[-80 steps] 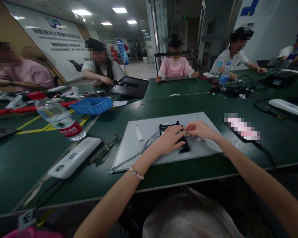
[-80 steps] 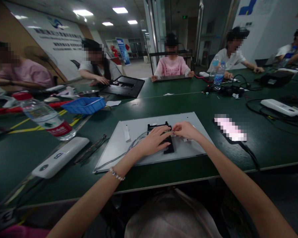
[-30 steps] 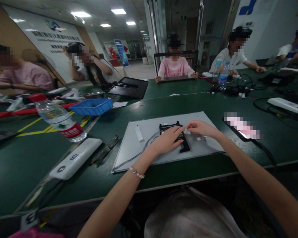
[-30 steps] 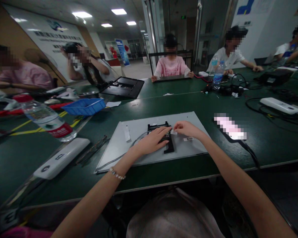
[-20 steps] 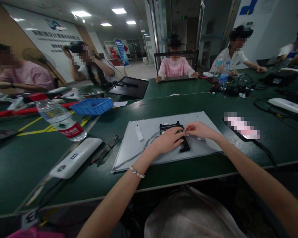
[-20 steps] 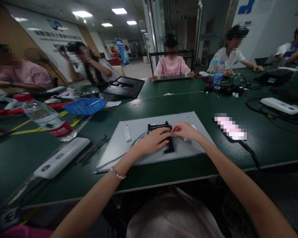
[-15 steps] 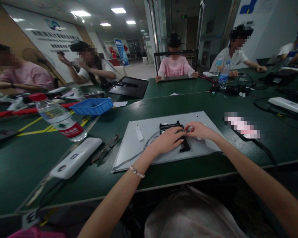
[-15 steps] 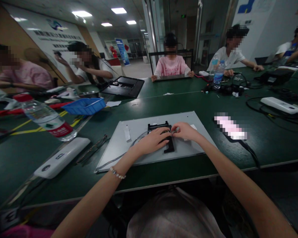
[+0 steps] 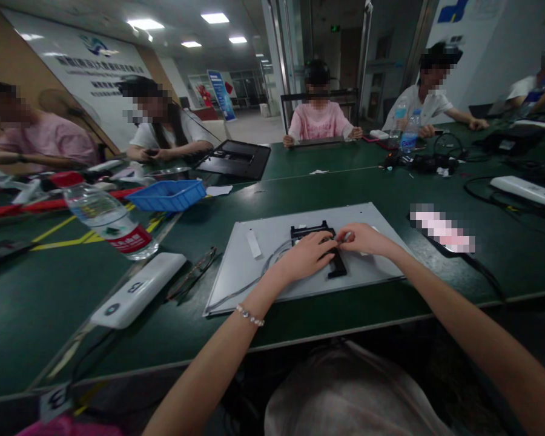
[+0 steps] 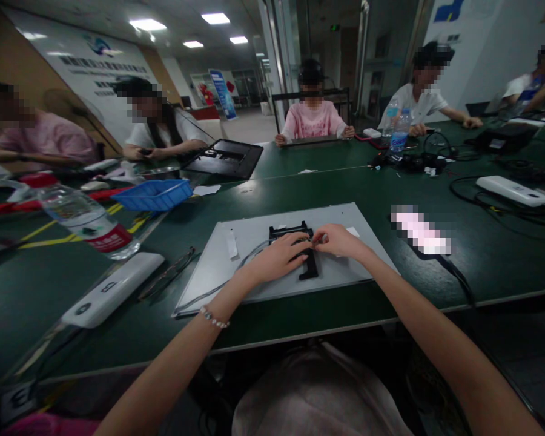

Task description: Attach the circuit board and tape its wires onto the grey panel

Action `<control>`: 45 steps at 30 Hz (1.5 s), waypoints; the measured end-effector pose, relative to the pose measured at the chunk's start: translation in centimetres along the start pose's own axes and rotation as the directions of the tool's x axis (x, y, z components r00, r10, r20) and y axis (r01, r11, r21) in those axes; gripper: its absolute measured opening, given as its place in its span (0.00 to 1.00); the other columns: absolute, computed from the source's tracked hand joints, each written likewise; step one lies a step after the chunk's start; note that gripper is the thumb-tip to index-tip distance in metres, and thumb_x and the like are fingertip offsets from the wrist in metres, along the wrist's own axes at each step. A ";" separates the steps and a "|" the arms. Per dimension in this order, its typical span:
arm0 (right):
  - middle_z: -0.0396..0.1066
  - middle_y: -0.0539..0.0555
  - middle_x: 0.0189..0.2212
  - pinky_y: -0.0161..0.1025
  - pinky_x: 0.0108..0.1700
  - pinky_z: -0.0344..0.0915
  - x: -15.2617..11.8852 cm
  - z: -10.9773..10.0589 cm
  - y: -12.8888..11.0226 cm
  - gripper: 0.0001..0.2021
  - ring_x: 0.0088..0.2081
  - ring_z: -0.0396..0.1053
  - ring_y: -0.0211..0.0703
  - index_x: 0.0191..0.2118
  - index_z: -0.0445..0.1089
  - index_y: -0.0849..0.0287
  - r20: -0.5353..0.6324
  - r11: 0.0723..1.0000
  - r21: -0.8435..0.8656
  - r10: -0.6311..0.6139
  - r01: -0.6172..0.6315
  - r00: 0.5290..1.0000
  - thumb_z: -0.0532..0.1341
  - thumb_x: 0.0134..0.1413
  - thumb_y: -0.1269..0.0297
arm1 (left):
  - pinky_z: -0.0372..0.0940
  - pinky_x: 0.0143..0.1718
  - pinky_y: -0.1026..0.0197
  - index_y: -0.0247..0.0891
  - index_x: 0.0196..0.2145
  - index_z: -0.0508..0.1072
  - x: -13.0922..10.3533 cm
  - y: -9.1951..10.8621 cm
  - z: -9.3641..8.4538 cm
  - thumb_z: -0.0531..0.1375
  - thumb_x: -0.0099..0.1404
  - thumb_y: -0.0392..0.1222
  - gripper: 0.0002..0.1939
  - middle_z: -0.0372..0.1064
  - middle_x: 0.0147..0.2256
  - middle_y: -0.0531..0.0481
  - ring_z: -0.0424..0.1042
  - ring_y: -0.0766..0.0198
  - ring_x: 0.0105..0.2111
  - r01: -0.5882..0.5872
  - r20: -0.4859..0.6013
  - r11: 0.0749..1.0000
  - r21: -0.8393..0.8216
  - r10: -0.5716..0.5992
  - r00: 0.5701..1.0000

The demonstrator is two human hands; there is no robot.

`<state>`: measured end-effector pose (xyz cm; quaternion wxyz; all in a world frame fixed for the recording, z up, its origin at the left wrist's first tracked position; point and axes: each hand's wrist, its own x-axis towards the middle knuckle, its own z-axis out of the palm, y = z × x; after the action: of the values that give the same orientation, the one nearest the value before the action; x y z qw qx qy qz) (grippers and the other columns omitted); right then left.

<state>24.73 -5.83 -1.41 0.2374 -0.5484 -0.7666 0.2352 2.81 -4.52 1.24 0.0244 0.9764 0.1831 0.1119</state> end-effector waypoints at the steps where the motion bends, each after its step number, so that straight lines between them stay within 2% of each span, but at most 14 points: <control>1: 0.74 0.54 0.35 0.33 0.33 0.63 0.0 0.0 -0.1 0.09 0.31 0.69 0.39 0.36 0.74 0.59 -0.001 1.000 -0.009 -0.002 0.002 1.000 0.62 0.47 0.64 | 0.56 0.56 0.52 0.40 0.51 0.65 0.0 0.0 0.0 0.47 0.70 0.42 0.15 0.59 0.54 0.43 0.59 0.56 0.55 -0.001 0.001 1.000 0.002 0.001 1.000; 9: 0.74 0.54 0.37 0.34 0.35 0.64 -0.3 -0.3 -0.7 0.09 0.32 0.70 0.40 0.37 0.74 0.59 0.003 1.000 0.006 -0.003 0.003 1.000 0.62 0.48 0.66 | 0.55 0.57 0.54 0.38 0.52 0.64 0.0 -0.1 -0.2 0.47 0.70 0.42 0.16 0.59 0.55 0.43 0.60 0.56 0.55 -0.022 0.033 0.999 0.024 0.022 0.999; 15: 0.74 0.54 0.37 0.36 0.37 0.65 -0.5 -0.6 -0.7 0.09 0.33 0.70 0.41 0.36 0.75 0.58 -0.079 0.999 0.042 0.009 -0.005 0.997 0.59 0.51 0.64 | 0.56 0.57 0.55 0.39 0.54 0.63 -0.1 -0.2 -0.1 0.46 0.70 0.42 0.17 0.59 0.57 0.43 0.60 0.57 0.56 -0.018 0.035 1.000 0.010 0.017 0.999; 19: 0.75 0.53 0.36 0.37 0.40 0.65 -0.4 -0.6 -0.8 0.09 0.34 0.70 0.41 0.36 0.75 0.58 -0.166 1.000 0.031 0.005 0.000 0.986 0.58 0.52 0.65 | 0.54 0.57 0.55 0.39 0.61 0.53 -0.2 -0.1 -0.2 0.49 0.70 0.44 0.24 0.58 0.58 0.43 0.60 0.57 0.56 0.019 0.045 1.000 -0.016 -0.018 0.999; 22: 0.75 0.54 0.36 0.37 0.40 0.65 -0.3 -0.5 -0.9 0.09 0.34 0.70 0.41 0.36 0.75 0.59 -0.202 0.999 0.032 0.001 0.006 0.979 0.58 0.52 0.65 | 0.55 0.56 0.54 0.40 0.64 0.45 -0.3 -0.7 -1.1 0.51 0.69 0.46 0.30 0.58 0.58 0.42 0.60 0.57 0.56 0.054 0.034 0.998 -0.034 -0.053 0.998; 24: 0.75 0.54 0.35 0.37 0.39 0.64 -0.4 -0.5 -1.1 0.09 0.33 0.70 0.41 0.36 0.75 0.59 -0.211 0.999 0.030 -0.020 0.027 0.977 0.58 0.53 0.64 | 0.57 0.54 0.54 0.39 0.64 0.47 -0.7 -1.7 -2.5 0.50 0.69 0.48 0.29 0.59 0.57 0.41 0.61 0.55 0.55 0.117 -0.002 0.993 -0.021 -0.117 0.993; 26: 0.74 0.54 0.35 0.37 0.40 0.64 -0.5 -0.5 -1.2 0.09 0.34 0.70 0.41 0.36 0.75 0.59 -0.211 0.998 0.023 -0.055 0.061 0.976 0.58 0.54 0.64 | 0.57 0.54 0.54 0.38 0.60 0.55 -1.6 -3.2 -4.2 0.48 0.69 0.47 0.24 0.61 0.55 0.42 0.62 0.55 0.54 0.207 -0.052 0.978 0.013 -0.207 0.977; 28: 0.74 0.54 0.36 0.37 0.40 0.64 -0.6 -0.5 -1.4 0.09 0.35 0.70 0.41 0.36 0.74 0.59 -0.211 0.996 0.023 -0.076 0.083 0.974 0.57 0.54 0.65 | 0.59 0.52 0.55 0.37 0.57 0.61 -3.1 -5.0 -5.7 0.48 0.69 0.47 0.21 0.63 0.52 0.43 0.65 0.56 0.50 0.328 -0.103 0.943 0.053 -0.321 0.941; 31: 0.74 0.54 0.38 0.36 0.40 0.64 -1.0 -0.5 -1.8 0.09 0.36 0.70 0.41 0.36 0.74 0.58 -0.214 0.994 0.042 -0.093 0.104 0.972 0.57 0.54 0.65 | 0.61 0.48 0.56 0.37 0.58 0.59 -6.0 -7.7 -6.7 0.52 0.66 0.46 0.24 0.62 0.52 0.42 0.68 0.57 0.44 0.499 -0.176 0.864 0.070 -0.482 0.859; 35: 0.74 0.54 0.37 0.37 0.39 0.64 -1.4 -0.5 -2.7 0.09 0.36 0.70 0.42 0.36 0.74 0.58 -0.202 0.990 0.033 -0.124 0.133 0.972 0.57 0.54 0.66 | 0.63 0.44 0.58 0.37 0.57 0.60 -9.3 -10.8 -5.0 0.56 0.61 0.45 0.27 0.63 0.49 0.42 0.69 0.60 0.38 0.641 -0.249 0.767 0.001 -0.621 0.743; 37: 0.74 0.54 0.37 0.37 0.39 0.64 -1.5 -0.4 -2.9 0.09 0.36 0.70 0.42 0.36 0.74 0.58 -0.189 0.991 0.022 -0.124 0.130 0.974 0.57 0.54 0.67 | 0.63 0.43 0.58 0.36 0.55 0.63 -10.2 -12.0 -3.6 0.57 0.59 0.45 0.26 0.65 0.45 0.43 0.68 0.61 0.37 0.670 -0.232 0.741 -0.042 -0.660 0.715; 41: 0.75 0.53 0.37 0.38 0.39 0.64 -1.5 -0.3 -3.1 0.09 0.36 0.70 0.42 0.36 0.74 0.57 -0.187 0.992 0.027 -0.120 0.127 0.975 0.57 0.53 0.67 | 0.63 0.40 0.60 0.36 0.46 0.71 -10.7 -13.0 -2.1 0.56 0.57 0.43 0.19 0.70 0.36 0.46 0.68 0.61 0.33 0.676 -0.179 0.733 -0.082 -0.678 0.713; 43: 0.75 0.54 0.37 0.38 0.39 0.65 -1.5 -0.3 -3.1 0.09 0.36 0.70 0.43 0.36 0.74 0.57 -0.184 0.992 0.029 -0.114 0.121 0.976 0.57 0.53 0.67 | 0.62 0.37 0.60 0.37 0.39 0.73 -10.7 -12.9 -2.1 0.55 0.57 0.43 0.14 0.71 0.33 0.47 0.68 0.61 0.31 0.657 -0.177 0.749 -0.086 -0.661 0.729; 45: 0.75 0.54 0.37 0.38 0.39 0.65 -1.6 -0.4 -3.2 0.09 0.36 0.70 0.43 0.36 0.74 0.57 -0.178 0.993 0.031 -0.109 0.116 0.978 0.57 0.53 0.66 | 0.61 0.35 0.61 0.38 0.32 0.74 -10.7 -12.7 -2.5 0.54 0.58 0.45 0.12 0.71 0.30 0.48 0.67 0.61 0.29 0.649 -0.196 0.751 -0.118 -0.659 0.727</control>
<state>23.10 -8.21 0.66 0.3285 -0.5178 -0.7673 0.1879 -11.93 3.44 0.35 0.0613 0.8294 0.5143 0.2095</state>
